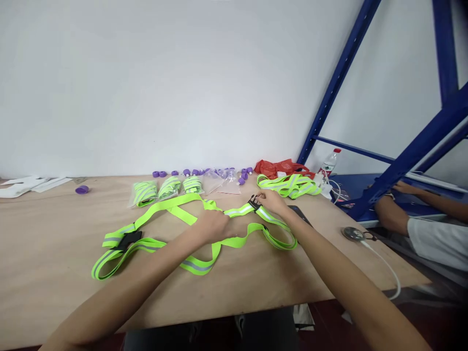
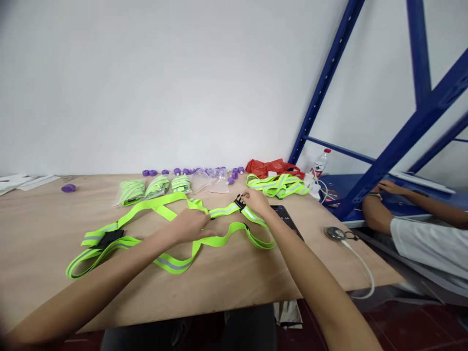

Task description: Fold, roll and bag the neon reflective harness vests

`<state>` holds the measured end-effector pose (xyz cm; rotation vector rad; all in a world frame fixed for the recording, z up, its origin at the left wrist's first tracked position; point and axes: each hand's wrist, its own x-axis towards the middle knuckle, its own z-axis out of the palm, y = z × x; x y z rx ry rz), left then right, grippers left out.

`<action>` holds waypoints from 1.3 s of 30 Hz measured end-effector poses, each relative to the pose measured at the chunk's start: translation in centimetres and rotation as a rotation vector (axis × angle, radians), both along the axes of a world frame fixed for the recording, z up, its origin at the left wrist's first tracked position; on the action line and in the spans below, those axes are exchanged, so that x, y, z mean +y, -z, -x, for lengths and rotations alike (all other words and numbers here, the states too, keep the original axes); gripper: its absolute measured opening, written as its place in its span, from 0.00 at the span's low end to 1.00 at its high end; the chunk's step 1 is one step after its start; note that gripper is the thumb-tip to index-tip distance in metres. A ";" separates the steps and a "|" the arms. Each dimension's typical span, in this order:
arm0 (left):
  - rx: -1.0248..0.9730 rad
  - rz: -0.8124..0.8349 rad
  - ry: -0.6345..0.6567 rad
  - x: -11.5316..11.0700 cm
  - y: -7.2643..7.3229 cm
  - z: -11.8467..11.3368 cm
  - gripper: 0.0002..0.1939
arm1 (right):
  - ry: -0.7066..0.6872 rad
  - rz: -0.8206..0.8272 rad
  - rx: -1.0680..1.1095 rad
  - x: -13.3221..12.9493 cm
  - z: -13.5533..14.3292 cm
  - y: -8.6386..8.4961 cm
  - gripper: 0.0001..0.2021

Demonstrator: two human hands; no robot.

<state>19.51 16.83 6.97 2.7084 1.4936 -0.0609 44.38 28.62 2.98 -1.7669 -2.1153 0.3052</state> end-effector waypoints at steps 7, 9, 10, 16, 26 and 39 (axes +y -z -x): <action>0.081 0.081 0.013 -1.3 1.2 1.6 0.33 | -0.073 -0.067 0.086 -0.8 0.5 -0.1 0.10; 0.074 0.136 0.084 -0.6 1.0 1.9 0.30 | -0.111 -0.116 0.122 -1.9 0.4 -0.4 0.11; 0.065 0.157 0.127 -0.3 0.8 2.1 0.25 | -0.131 -0.139 0.139 -2.6 0.3 -0.6 0.11; 0.223 0.116 0.386 1.0 0.0 2.2 0.32 | -0.236 -0.272 0.282 -7.5 -1.2 -2.1 0.11; 0.066 0.092 0.443 2.6 -6.0 -1.3 0.04 | -0.264 -0.559 0.420 -13.5 -1.5 -5.1 0.08; -1.164 0.786 0.273 1.4 -12.0 -4.5 0.21 | -0.339 0.025 0.880 -12.7 0.0 -14.3 0.31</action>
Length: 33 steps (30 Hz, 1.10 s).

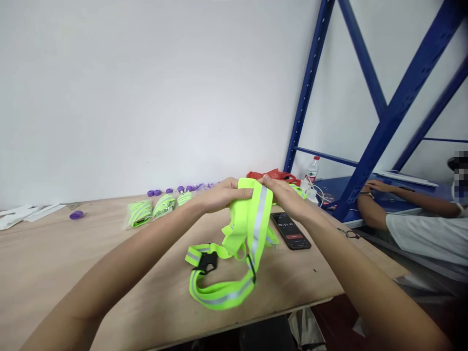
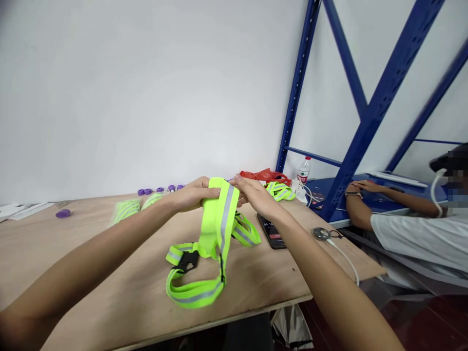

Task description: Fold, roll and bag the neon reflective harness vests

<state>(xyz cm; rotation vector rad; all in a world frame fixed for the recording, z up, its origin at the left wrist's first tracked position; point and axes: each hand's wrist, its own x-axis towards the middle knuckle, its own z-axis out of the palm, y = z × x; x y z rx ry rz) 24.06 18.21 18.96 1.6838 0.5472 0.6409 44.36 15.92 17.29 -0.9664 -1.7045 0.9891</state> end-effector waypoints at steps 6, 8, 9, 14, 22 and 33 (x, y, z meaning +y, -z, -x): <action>-0.228 -0.284 -0.170 -1.2 1.2 -2.0 0.29 | 0.112 -0.183 0.008 -0.5 -1.2 -2.7 0.29; -0.258 -0.405 -0.206 -1.4 1.2 -2.7 0.29 | 0.156 -0.182 -0.033 -0.7 -1.6 -3.2 0.26; -0.279 -0.466 -0.230 -1.5 1.1 -3.0 0.28 | 0.180 -0.170 -0.045 -0.8 -1.7 -3.4 0.26; -0.296 -0.699 -0.363 -1.4 0.8 -4.5 0.24 | 0.023 -0.095 -0.097 -1.0 -1.1 -3.5 0.27; 0.039 -0.955 -0.485 -1.4 -0.6 -2.4 0.27 | 0.006 -0.078 -0.167 0.5 -1.1 -3.5 0.16; 0.293 -1.409 -0.652 -6.8 -0.5 2.0 0.23 | 0.393 -0.603 -0.122 1.3 0.8 -6.3 0.09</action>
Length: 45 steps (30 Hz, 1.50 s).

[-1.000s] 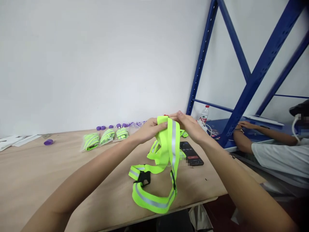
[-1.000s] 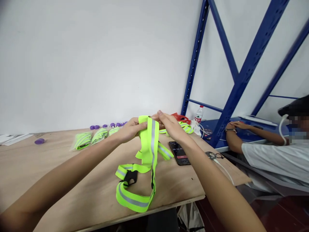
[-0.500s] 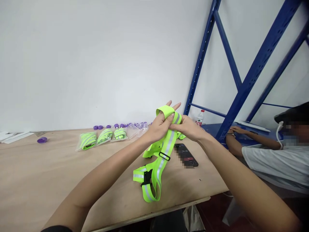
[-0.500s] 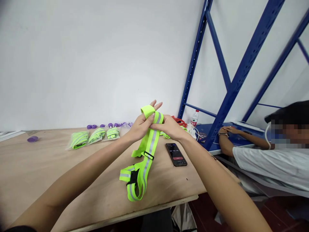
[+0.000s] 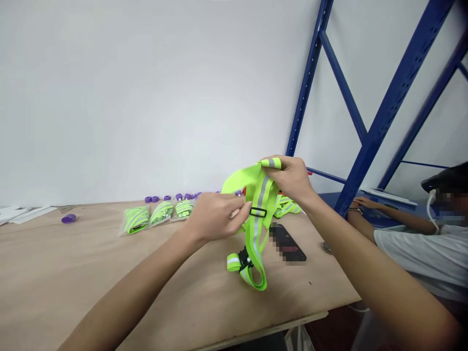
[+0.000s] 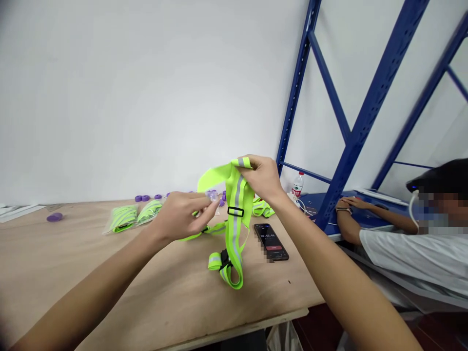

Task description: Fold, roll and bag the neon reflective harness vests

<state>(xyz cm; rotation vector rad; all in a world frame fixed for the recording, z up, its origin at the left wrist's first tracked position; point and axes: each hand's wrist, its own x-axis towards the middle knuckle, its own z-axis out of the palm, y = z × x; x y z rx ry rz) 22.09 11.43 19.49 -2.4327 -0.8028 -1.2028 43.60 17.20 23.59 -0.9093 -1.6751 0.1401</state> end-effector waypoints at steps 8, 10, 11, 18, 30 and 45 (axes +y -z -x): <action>-0.512 0.280 0.100 1.7 -2.3 3.6 0.10 | -0.119 -0.032 -0.082 -0.6 3.5 -0.3 0.16; -0.421 0.526 0.127 2.7 -1.8 3.9 0.17 | -0.131 -0.067 -0.082 -0.6 4.4 0.1 0.16; -0.409 0.629 0.165 3.1 -1.4 3.8 0.22 | -0.136 -0.085 -0.084 -0.5 4.9 0.2 0.15; -0.671 0.764 0.357 4.9 0.0 3.2 0.25 | -0.255 -0.032 -0.141 0.6 7.5 2.0 0.11; -1.211 0.535 0.380 8.0 1.8 4.9 0.12 | -0.096 -0.190 -0.203 1.5 8.5 3.2 0.04; -1.000 0.698 0.344 7.0 1.4 4.9 0.16 | -0.776 0.607 0.010 4.1 3.6 6.8 0.18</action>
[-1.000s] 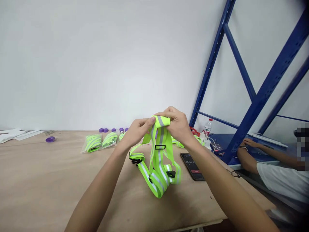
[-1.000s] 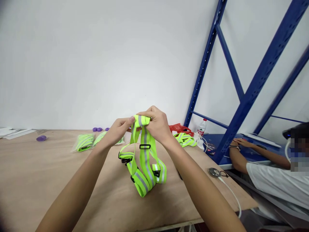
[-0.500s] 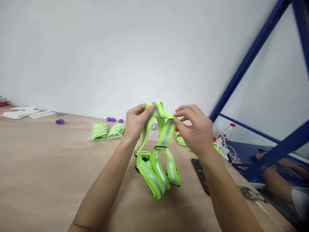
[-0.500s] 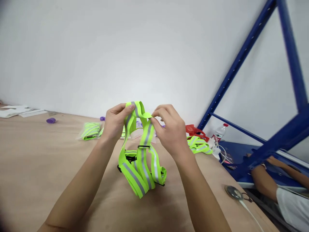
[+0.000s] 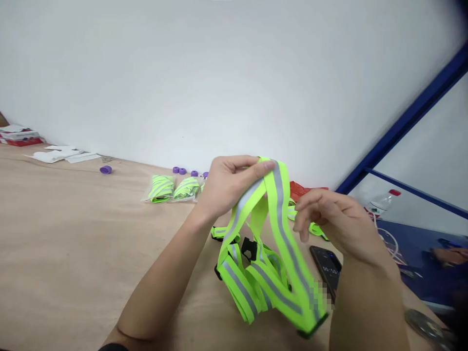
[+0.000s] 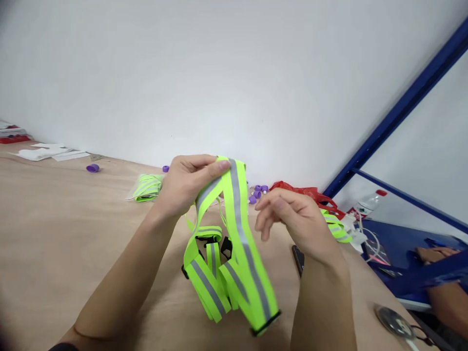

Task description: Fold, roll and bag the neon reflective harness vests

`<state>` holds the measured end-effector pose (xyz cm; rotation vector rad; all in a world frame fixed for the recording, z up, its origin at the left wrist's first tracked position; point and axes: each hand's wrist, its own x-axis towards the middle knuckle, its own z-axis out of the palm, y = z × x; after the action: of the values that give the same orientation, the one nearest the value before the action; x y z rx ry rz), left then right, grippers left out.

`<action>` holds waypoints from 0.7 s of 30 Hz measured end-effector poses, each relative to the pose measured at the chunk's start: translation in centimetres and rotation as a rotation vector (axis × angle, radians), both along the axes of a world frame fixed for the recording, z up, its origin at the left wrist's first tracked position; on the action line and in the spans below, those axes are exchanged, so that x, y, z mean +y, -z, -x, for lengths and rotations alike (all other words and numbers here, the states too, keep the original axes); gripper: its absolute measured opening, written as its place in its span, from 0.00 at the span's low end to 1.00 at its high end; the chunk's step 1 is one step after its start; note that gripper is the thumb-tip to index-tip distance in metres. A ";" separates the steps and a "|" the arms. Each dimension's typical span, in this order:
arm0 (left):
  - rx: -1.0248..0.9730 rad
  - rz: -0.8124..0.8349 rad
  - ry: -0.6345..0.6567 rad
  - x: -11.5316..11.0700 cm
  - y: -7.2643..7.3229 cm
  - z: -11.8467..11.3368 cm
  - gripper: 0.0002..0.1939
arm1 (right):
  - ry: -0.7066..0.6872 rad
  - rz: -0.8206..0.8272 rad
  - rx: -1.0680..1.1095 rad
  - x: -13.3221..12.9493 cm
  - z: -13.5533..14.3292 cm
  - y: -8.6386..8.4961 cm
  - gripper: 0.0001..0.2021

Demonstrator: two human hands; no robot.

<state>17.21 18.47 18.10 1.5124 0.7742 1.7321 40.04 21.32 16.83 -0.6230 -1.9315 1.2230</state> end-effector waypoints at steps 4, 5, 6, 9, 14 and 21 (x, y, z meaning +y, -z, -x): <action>0.103 0.080 0.178 -0.4 0.2 -1.0 0.14 | 0.116 -0.187 0.079 0.6 1.4 0.7 0.23; 0.126 0.094 0.218 -0.5 0.3 -1.2 0.14 | 0.149 -0.233 0.080 0.5 1.7 0.7 0.24; 0.150 0.106 0.259 -0.4 0.3 -1.3 0.13 | 0.202 -0.281 0.077 0.4 1.8 0.6 0.23; 0.199 0.126 0.355 -0.3 0.5 -1.2 0.14 | 0.420 -0.414 0.060 0.0 1.9 0.3 0.15; 0.177 0.137 0.410 0.1 0.7 -1.2 0.14 | 0.326 -0.401 -0.042 -0.3 1.9 -0.3 0.11; 0.296 0.274 0.407 0.3 0.7 -0.3 0.16 | 0.324 -0.284 0.099 -0.1 2.1 0.0 0.08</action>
<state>17.55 18.81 17.35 1.6176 0.7501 1.0754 37.96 21.22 16.82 -0.6779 -1.7931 0.7483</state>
